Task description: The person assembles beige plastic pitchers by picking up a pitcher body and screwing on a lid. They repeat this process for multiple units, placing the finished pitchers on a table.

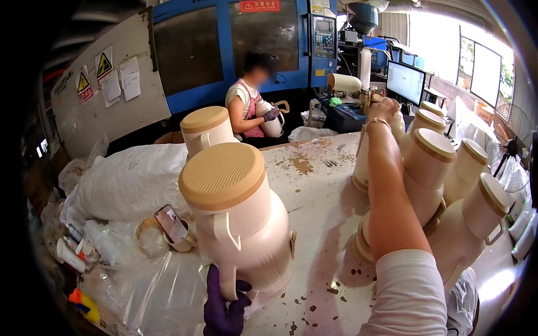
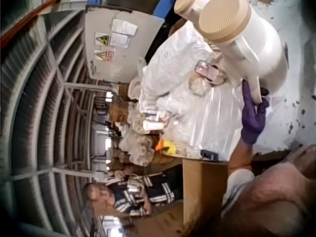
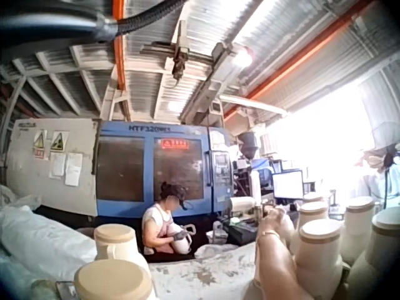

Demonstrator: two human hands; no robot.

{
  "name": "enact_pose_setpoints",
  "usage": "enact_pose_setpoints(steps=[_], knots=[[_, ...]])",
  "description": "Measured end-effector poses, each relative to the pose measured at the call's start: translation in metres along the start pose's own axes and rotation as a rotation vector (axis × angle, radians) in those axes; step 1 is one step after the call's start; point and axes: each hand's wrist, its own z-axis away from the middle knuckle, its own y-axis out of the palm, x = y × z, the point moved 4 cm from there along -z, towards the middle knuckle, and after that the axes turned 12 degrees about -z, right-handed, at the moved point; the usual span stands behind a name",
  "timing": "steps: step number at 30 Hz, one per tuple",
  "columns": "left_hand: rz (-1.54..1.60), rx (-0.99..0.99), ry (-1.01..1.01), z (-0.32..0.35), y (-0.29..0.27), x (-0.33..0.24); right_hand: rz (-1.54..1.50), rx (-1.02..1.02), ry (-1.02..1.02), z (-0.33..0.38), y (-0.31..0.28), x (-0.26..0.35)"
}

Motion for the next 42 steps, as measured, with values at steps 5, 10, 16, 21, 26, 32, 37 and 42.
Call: enact_pose_setpoints(steps=[5, 10, 16, 21, 26, 32, 37, 42], knots=[[-0.382, -0.203, 0.137, -0.002, -0.005, 0.02, 0.228, -0.13, -0.532, 0.065, -0.027, 0.059], [-0.806, -0.372, 0.423, 0.052, 0.018, -0.012, -0.085, -0.17, -1.055, 0.147, -0.071, 0.058], [-0.743, -0.096, 0.419, 0.135, 0.046, -0.029, -0.425, 0.098, -0.905, 0.247, -0.145, 0.034], [-0.718, -0.132, 0.397, 0.163, 0.047, -0.062, -0.441, 0.254, -0.874, 0.34, -0.214, -0.011], [-0.301, -0.148, 0.162, 0.156, 0.079, -0.084, -0.491, 0.313, -0.993, 0.43, -0.286, -0.084], [-0.22, -0.09, 0.082, 0.175, 0.048, -0.067, -0.945, -0.024, -1.22, 0.454, -0.301, -0.291], [-0.407, -0.176, 0.264, 0.179, 0.005, -0.058, -0.916, 1.057, -0.181, 0.491, -0.046, -0.484], [-0.546, -0.243, 0.248, 0.172, -0.008, -0.055, -0.202, 1.251, -0.057, 0.657, 0.233, -0.638]])
